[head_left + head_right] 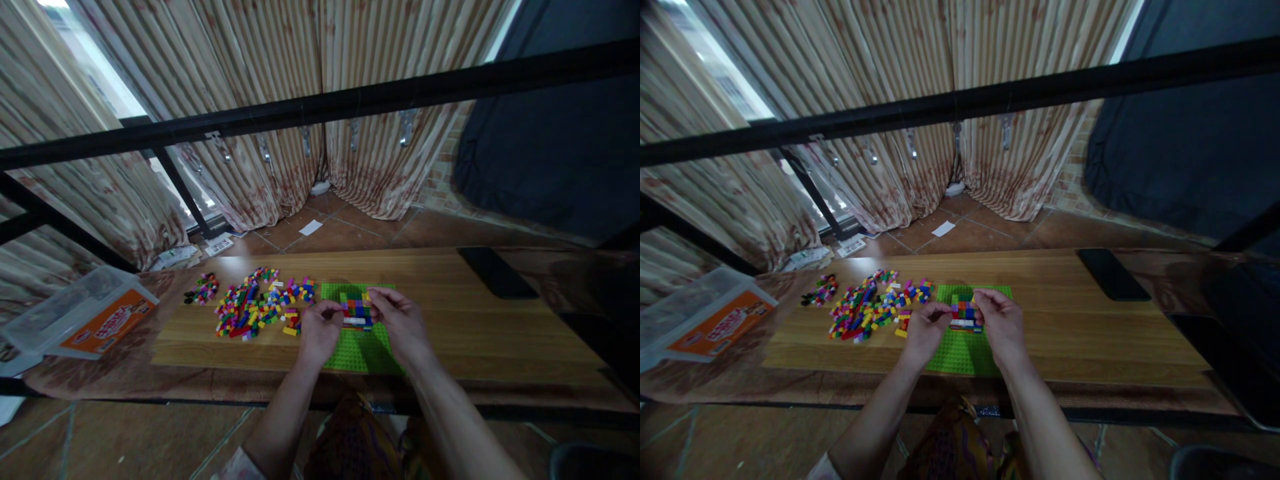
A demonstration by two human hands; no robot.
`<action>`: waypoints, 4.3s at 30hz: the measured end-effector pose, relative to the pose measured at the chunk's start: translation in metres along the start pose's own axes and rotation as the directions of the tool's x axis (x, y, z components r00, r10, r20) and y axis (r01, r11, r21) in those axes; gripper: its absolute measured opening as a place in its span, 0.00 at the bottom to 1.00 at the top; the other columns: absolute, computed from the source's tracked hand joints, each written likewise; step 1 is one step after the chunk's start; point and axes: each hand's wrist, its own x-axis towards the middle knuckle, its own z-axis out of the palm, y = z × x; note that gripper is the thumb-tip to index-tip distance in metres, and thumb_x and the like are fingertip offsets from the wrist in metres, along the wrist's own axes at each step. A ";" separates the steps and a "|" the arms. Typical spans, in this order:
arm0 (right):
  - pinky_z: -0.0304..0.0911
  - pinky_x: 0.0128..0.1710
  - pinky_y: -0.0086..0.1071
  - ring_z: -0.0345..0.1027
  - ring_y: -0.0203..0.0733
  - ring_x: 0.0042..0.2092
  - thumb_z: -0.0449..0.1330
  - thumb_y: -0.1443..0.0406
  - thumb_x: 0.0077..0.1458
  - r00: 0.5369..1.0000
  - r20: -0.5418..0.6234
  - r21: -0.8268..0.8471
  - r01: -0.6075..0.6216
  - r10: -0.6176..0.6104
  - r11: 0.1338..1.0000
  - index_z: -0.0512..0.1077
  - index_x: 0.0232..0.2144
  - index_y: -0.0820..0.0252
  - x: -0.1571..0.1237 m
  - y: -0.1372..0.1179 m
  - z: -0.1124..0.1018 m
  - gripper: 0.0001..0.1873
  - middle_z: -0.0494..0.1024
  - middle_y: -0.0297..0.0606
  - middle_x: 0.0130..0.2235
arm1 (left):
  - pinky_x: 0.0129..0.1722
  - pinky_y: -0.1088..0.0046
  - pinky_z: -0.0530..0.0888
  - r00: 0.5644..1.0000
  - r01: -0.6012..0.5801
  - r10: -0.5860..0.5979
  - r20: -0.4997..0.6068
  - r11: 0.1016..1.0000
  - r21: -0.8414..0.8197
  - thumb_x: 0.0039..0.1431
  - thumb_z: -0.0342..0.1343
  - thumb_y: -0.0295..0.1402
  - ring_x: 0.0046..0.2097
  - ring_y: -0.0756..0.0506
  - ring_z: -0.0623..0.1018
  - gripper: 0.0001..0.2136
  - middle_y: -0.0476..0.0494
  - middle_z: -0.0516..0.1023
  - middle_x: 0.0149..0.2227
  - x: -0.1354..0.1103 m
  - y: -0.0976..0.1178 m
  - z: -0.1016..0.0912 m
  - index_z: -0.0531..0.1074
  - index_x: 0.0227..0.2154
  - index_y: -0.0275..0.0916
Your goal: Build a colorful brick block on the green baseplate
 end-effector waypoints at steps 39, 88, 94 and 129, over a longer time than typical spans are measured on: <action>0.58 0.21 0.27 0.61 0.31 0.21 0.68 0.56 0.38 1.000 0.018 -0.033 -0.001 0.001 0.999 0.78 0.29 0.59 0.000 0.003 -0.001 0.15 0.76 0.32 0.21 | 0.27 0.76 0.68 0.993 0.116 -0.115 -0.038 0.993 0.025 0.41 0.63 0.32 0.27 0.50 0.73 0.07 0.50 0.76 0.23 0.009 -0.010 0.004 0.75 0.26 0.37; 0.66 0.29 0.34 0.70 0.40 0.27 0.63 0.58 0.48 0.893 0.447 -0.281 0.185 -0.042 0.942 0.78 0.30 0.56 -0.040 0.032 0.032 0.10 0.79 0.35 0.26 | 0.36 0.75 0.72 0.960 0.174 -0.279 -0.022 0.656 -0.734 0.39 0.70 0.34 0.29 0.54 0.72 0.14 0.51 0.72 0.26 -0.056 0.006 -0.053 0.75 0.29 0.36; 0.66 0.40 0.35 0.74 0.44 0.37 0.53 0.68 0.57 0.704 0.682 -0.504 0.648 -0.198 0.571 0.77 0.31 0.54 -0.046 0.054 0.053 0.13 0.80 0.39 0.35 | 0.36 0.76 0.73 0.943 0.177 -0.327 -0.055 0.636 -0.751 0.38 0.71 0.32 0.29 0.54 0.73 0.17 0.49 0.75 0.28 -0.065 -0.010 -0.080 0.77 0.34 0.36; 0.62 0.38 0.35 0.70 0.42 0.36 0.54 0.61 0.56 0.844 0.450 -0.685 0.536 -0.291 0.494 0.75 0.30 0.57 -0.003 0.005 -0.010 0.10 0.76 0.38 0.35 | 0.40 0.68 0.76 0.970 -0.166 0.230 -0.084 0.869 0.466 0.52 0.56 0.27 0.40 0.45 0.77 0.15 0.42 0.75 0.42 -0.085 -0.037 -0.074 0.71 0.44 0.40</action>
